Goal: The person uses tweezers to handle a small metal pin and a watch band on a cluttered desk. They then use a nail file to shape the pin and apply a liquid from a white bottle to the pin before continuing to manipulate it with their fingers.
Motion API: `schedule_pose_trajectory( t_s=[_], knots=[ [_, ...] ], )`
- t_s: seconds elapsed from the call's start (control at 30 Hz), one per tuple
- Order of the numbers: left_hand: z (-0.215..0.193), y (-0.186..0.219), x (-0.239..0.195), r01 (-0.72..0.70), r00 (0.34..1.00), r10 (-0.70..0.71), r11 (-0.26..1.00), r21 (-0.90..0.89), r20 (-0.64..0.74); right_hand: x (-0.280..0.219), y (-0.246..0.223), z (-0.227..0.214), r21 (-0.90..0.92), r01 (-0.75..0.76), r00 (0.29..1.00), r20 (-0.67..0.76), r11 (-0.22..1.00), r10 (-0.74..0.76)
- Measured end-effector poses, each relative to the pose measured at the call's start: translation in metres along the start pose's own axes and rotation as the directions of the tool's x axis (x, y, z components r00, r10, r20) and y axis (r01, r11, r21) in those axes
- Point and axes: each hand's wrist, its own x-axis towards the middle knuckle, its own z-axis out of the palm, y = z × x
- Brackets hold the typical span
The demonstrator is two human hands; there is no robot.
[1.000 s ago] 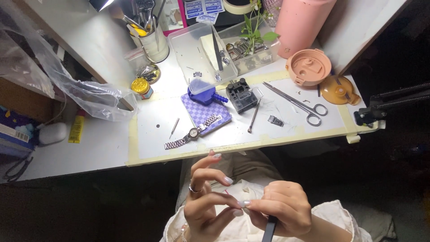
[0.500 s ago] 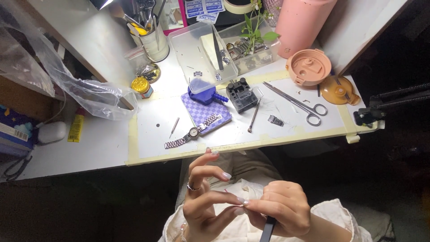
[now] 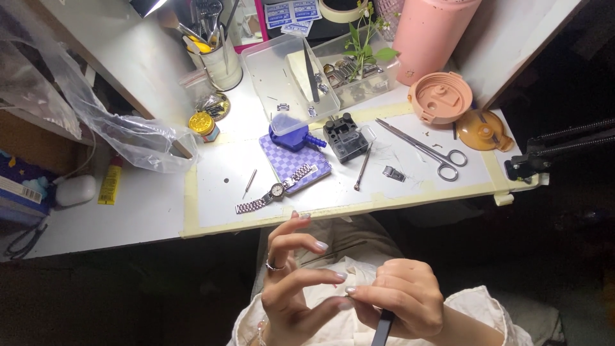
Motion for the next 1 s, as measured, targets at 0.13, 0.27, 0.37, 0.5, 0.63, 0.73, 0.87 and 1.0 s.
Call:
schedule_pose_trajectory(
  t_s=[0.13,0.27,0.37,0.5,0.63,0.73,0.87,1.0],
  knots=[
    [-0.002,-0.004,-0.002,-0.015,0.999,0.016,1.0,0.025,-0.04,-0.002,0.001,0.001,-0.002,0.001,1.0,0.006,1.0,-0.001],
    [-0.002,-0.001,-0.001,-0.062,0.997,0.066,0.993,0.1,-0.03,-0.007,0.004,0.001,-0.002,-0.015,1.0,-0.018,1.0,0.015],
    [-0.002,0.003,-0.004,-0.111,0.994,0.111,0.971,0.209,0.014,-0.01,0.004,0.0,-0.003,-0.037,0.999,-0.027,0.999,0.037],
    [-0.001,0.005,-0.005,-0.157,0.987,0.144,0.936,0.316,0.065,-0.015,0.005,-0.001,0.022,-0.083,0.996,-0.036,0.996,0.084],
    [0.0,0.003,-0.008,-0.169,0.985,0.171,0.934,0.315,0.021,-0.012,0.006,0.0,0.052,-0.088,0.995,-0.044,0.995,0.09],
    [-0.001,0.004,-0.008,-0.159,0.987,0.158,0.938,0.309,0.03,-0.014,0.006,0.0,0.043,-0.087,0.995,-0.054,0.995,0.089],
    [-0.001,0.005,-0.008,-0.135,0.991,0.133,0.951,0.28,0.028,-0.014,0.005,0.0,0.039,-0.089,0.995,-0.052,0.995,0.091],
    [0.0,0.002,-0.008,-0.136,0.989,0.144,0.955,0.264,-0.012,-0.014,0.005,0.0,0.028,-0.101,0.994,-0.049,0.995,0.102]
  ],
)
